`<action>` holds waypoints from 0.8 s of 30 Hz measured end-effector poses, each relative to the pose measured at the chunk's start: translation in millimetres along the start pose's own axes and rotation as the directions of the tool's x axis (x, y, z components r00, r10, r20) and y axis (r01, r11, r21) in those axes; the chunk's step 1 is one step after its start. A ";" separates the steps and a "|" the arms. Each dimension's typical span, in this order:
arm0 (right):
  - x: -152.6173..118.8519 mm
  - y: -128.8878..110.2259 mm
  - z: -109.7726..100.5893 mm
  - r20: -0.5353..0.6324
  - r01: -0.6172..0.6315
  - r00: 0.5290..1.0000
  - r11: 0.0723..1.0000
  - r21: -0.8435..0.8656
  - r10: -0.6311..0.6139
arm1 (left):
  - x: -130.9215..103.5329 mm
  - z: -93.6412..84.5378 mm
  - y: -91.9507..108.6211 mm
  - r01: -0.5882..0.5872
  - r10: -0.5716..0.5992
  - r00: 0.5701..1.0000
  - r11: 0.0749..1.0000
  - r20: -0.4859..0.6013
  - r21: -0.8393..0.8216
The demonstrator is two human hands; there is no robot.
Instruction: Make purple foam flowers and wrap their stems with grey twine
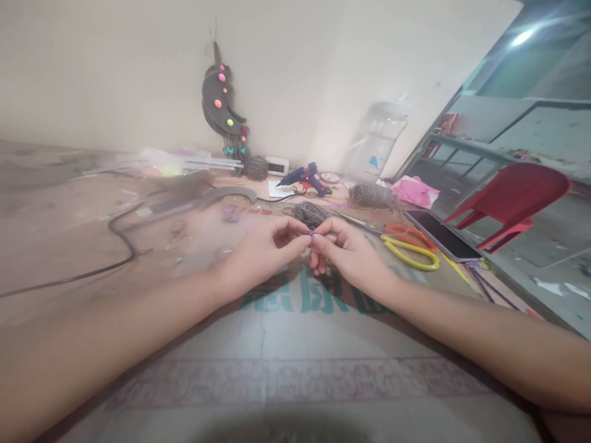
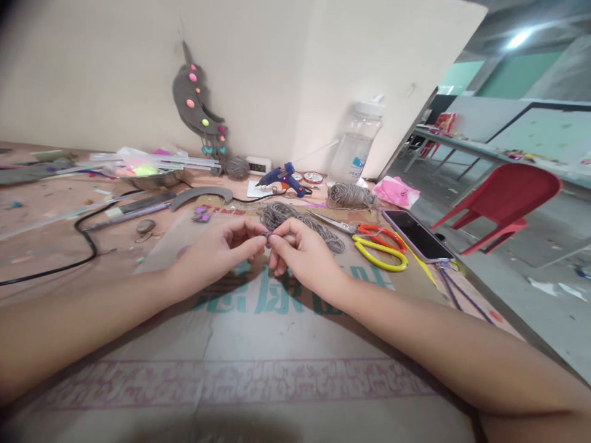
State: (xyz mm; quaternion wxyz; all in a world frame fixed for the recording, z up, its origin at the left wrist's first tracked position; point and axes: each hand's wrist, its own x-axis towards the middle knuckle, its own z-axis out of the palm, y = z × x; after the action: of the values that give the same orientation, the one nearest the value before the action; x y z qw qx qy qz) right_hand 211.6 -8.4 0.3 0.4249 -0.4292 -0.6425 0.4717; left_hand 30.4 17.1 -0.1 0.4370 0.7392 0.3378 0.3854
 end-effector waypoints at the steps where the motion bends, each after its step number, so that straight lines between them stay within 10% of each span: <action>1: -0.1 0.1 0.3 -0.003 0.004 1.000 1.000 -0.014 -0.004 | -0.3 0.0 -0.8 0.001 -0.001 1.000 1.000 0.006 0.009; 24: -5.4 -6.6 1.4 -0.075 0.042 0.995 0.975 -0.216 -0.059 | -1.1 -2.9 -4.9 -0.062 0.061 0.998 0.987 0.010 0.147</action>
State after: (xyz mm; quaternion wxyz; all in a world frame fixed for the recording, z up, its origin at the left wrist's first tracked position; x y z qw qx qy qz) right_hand 210.7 -15.1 5.7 0.4136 -0.4748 -0.6825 0.3710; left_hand 26.6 19.3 -3.9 0.3701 0.7806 0.3412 0.3705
